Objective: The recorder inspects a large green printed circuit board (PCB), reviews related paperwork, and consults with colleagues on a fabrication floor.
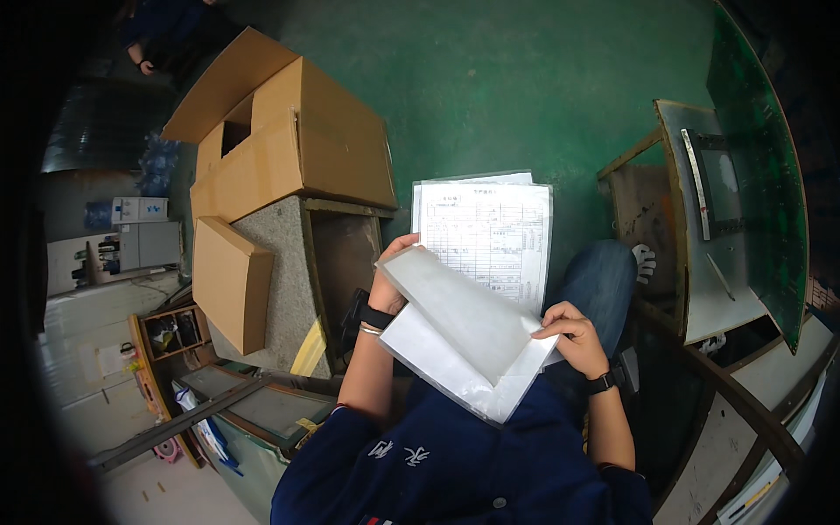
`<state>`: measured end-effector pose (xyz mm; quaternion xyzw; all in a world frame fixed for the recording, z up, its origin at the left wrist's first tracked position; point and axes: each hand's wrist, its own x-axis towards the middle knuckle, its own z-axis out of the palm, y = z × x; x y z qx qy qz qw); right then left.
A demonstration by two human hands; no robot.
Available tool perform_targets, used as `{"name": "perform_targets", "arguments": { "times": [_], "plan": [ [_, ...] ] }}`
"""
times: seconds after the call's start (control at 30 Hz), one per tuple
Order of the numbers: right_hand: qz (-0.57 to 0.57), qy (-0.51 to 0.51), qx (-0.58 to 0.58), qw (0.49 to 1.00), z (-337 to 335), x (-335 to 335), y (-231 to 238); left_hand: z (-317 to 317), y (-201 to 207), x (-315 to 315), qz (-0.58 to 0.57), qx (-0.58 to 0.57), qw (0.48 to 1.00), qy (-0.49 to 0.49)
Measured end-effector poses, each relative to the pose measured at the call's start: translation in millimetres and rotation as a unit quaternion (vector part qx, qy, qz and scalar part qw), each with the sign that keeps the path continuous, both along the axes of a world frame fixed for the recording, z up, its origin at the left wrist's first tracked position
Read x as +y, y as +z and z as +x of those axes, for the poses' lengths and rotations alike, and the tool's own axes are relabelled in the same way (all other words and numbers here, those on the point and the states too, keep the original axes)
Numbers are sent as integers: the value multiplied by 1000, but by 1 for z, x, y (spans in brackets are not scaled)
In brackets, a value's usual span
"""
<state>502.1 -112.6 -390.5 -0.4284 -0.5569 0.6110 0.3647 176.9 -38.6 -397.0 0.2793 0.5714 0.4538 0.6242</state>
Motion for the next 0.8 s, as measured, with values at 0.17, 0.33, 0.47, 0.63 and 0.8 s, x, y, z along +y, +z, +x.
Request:
{"name": "perform_targets", "arguments": {
  "times": [0.17,0.33,0.47,0.63,0.8],
  "plan": [
    [3,3,-2,1000,2,2,-3,2,5,-2,38,-5,999,-20],
    [-86,-136,50,986,-15,4,-13,6,-2,-1,94,47,994,-13],
    [40,-39,-104,993,-14,24,-25,14,11,-4,71,59,996,-22],
    [-101,-188,17,977,-30,41,-46,16,5,-10,113,103,988,37],
    [-203,-136,113,963,-36,61,-45,10,-3,-19,131,142,980,56]
  ]
}}
